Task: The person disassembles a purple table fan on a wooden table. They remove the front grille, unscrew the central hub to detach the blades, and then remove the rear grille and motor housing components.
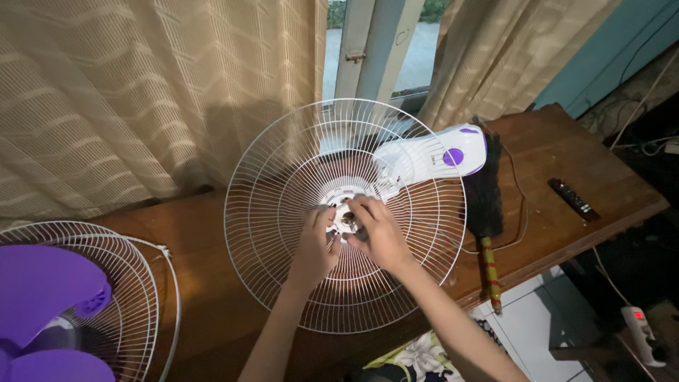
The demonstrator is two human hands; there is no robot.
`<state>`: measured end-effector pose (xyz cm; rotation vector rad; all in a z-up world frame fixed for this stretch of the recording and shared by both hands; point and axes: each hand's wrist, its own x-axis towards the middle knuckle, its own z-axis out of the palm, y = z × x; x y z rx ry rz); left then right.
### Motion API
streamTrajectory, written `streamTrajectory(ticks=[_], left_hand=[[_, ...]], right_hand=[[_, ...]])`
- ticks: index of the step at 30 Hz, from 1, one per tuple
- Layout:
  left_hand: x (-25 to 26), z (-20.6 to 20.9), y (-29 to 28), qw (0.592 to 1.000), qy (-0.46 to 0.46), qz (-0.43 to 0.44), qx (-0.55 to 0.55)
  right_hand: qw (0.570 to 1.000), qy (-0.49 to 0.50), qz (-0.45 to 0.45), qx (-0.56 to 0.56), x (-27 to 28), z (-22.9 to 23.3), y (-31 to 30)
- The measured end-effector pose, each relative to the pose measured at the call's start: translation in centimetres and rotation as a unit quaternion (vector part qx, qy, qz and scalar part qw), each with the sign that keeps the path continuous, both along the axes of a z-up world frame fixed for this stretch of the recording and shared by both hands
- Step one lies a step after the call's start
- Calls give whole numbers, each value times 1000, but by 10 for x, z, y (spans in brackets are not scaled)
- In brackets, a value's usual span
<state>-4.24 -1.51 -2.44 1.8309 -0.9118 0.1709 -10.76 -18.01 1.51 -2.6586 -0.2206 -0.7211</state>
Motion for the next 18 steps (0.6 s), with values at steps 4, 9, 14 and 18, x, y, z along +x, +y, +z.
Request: streamTrajectory(ticks=[4,9,14,18], left_hand=[[-4,6,1,999,-15,26,13],[-12,16,1,991,129,20,12],[-10,20,-1,995,92,48,0],[-5,19,3,998,-20,57,11]], right_hand=[[998,45,34,-23,5,9,-9],[994,7,18,-105,5,9,-6],[988,47,-121,82,-5,-8,13],[990,9,-131,54,-5,-20,16]])
